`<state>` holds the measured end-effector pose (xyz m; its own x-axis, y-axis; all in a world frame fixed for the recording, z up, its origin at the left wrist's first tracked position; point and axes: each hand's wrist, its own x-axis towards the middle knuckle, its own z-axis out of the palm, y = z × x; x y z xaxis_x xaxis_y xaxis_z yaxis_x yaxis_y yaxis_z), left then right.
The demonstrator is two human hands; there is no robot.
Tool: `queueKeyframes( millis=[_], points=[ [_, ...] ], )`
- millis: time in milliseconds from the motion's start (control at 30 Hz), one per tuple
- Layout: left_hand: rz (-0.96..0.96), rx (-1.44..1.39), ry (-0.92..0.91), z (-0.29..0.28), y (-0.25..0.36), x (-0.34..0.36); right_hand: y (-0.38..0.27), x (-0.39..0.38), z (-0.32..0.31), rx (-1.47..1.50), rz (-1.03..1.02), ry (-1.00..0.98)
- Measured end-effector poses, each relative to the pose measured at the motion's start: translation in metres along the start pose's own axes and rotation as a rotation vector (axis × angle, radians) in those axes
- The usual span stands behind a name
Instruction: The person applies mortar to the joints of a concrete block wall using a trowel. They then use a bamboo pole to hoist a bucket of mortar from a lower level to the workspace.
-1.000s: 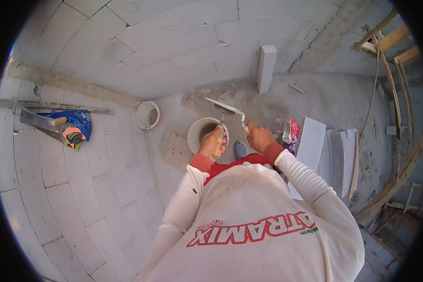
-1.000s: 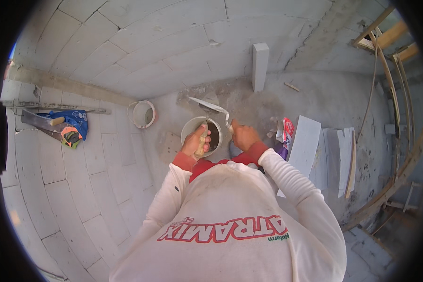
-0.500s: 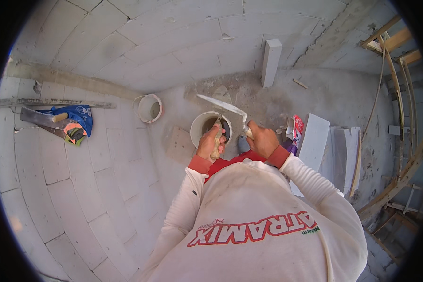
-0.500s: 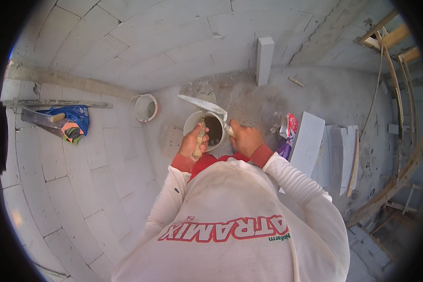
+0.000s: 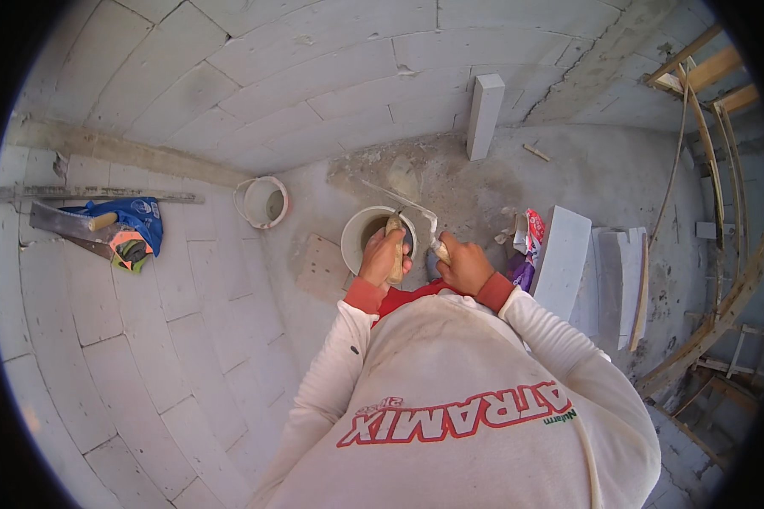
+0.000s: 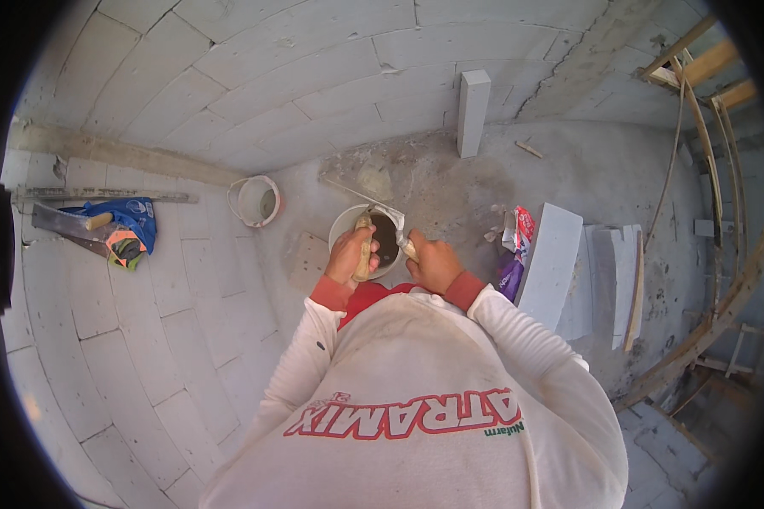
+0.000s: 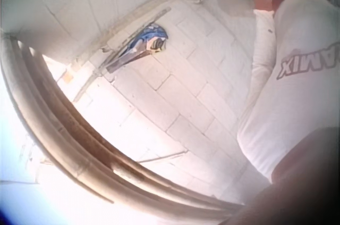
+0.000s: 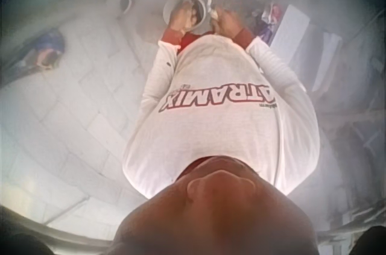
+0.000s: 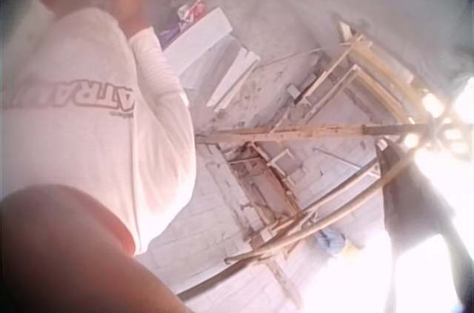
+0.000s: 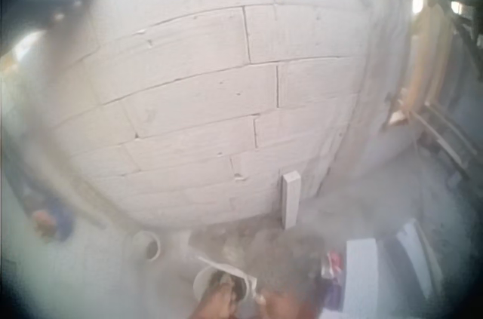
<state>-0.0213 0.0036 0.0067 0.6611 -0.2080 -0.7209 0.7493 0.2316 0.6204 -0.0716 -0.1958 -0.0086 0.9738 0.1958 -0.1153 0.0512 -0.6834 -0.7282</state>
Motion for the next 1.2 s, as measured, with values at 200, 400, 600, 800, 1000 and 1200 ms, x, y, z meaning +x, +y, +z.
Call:
queueKeyframes(
  millis=[200, 400, 600, 800, 1000, 1200],
  points=[
    [0.039, 0.033, 0.031, -0.004, 0.005, 0.011, -0.016, -0.001, 0.000, 0.116, -0.059, 0.102],
    [0.061, 0.111, 0.066, -0.021, 0.007, 0.027, -0.012, 0.008, 0.023, 0.063, -0.004, 0.039],
    [-0.048, 0.019, 0.194, -0.061, -0.009, 0.043, -0.004, 0.035, 0.065, 0.153, 0.149, -0.075],
    [-0.372, 0.042, 0.495, -0.164, -0.128, 0.092, 0.018, 0.031, 0.138, 0.583, 0.867, -0.422],
    [-0.477, 0.239, 0.457, -0.247, -0.250, 0.254, 0.125, 0.099, 0.352, 0.754, 1.136, -0.389],
    [-0.279, 1.410, 0.155, -0.320, -0.356, 0.427, 0.342, 0.130, 0.583, -0.218, 0.250, -0.498]
  ],
)
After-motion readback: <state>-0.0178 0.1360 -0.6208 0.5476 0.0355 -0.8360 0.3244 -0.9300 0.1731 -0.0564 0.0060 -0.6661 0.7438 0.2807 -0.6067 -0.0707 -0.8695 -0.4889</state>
